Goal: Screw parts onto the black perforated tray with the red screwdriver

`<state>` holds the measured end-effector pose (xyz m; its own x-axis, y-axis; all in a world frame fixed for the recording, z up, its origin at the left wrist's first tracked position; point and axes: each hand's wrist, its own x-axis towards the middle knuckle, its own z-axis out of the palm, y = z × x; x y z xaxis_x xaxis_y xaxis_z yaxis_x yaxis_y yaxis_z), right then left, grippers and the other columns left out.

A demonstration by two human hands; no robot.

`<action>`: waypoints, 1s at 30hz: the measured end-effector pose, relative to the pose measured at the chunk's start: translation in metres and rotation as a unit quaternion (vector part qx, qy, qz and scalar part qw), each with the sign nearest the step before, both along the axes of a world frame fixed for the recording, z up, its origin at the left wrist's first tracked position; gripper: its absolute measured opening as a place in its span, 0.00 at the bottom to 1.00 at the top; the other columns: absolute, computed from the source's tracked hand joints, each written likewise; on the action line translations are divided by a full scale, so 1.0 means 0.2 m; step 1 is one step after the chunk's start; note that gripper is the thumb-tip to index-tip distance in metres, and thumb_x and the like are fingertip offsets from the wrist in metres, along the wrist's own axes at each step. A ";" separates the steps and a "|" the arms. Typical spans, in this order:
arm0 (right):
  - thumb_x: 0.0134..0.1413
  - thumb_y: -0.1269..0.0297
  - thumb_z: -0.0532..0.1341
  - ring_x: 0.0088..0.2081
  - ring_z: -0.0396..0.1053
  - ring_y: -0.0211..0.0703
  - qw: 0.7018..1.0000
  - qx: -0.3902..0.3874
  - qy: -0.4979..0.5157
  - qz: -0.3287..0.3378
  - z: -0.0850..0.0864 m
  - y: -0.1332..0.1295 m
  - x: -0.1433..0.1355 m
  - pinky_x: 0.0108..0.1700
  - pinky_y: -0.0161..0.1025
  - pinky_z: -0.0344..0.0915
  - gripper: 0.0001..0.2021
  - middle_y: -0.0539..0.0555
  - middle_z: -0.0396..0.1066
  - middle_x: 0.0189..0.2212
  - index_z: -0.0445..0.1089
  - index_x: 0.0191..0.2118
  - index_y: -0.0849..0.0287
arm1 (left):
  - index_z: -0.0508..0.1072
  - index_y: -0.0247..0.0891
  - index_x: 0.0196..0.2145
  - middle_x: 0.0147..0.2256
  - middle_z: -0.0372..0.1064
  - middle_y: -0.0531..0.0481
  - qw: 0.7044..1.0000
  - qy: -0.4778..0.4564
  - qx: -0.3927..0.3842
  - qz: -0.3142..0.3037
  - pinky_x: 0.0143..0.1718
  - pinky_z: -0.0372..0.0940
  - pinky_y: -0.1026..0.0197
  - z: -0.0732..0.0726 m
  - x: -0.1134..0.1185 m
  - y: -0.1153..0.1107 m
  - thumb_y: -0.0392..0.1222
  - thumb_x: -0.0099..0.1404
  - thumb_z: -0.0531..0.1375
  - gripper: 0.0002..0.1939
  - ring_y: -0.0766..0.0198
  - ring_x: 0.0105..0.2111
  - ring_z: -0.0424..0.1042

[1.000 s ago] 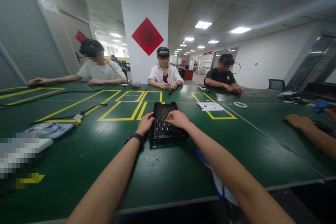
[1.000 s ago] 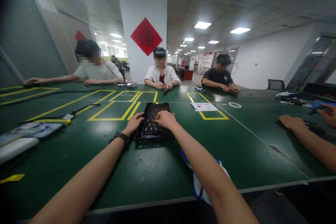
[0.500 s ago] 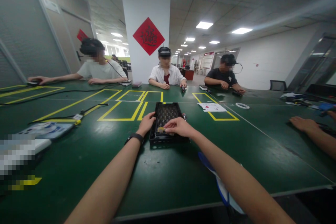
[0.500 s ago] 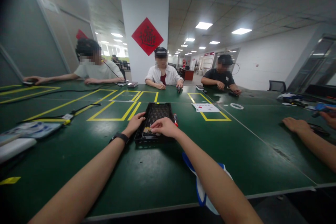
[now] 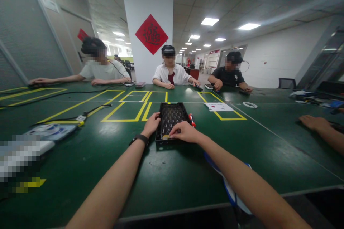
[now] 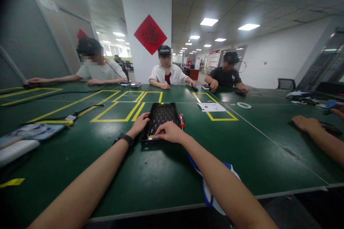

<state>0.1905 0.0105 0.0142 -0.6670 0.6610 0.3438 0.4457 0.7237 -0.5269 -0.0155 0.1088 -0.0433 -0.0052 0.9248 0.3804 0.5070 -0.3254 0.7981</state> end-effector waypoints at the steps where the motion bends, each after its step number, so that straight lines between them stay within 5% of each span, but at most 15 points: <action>1: 0.45 0.63 0.61 0.30 0.69 0.37 1.000 -0.004 -0.002 0.002 0.00 0.00 0.00 0.34 0.31 0.62 0.10 0.54 0.74 0.29 0.75 0.33 0.62 | 0.65 0.34 0.48 0.48 0.66 0.44 1.000 0.000 0.000 -0.002 0.51 0.57 0.58 0.00 0.00 0.00 0.34 0.55 0.52 0.21 0.61 0.48 0.65; 30: 0.42 0.59 0.63 0.27 0.66 0.35 0.999 -0.049 0.014 0.001 -0.01 0.01 0.01 0.30 0.30 0.60 0.14 0.54 0.73 0.26 0.75 0.33 0.64 | 0.65 0.36 0.48 0.46 0.67 0.45 1.000 0.010 -0.001 0.025 0.49 0.59 0.58 -0.02 0.00 0.01 0.36 0.55 0.52 0.21 0.60 0.46 0.66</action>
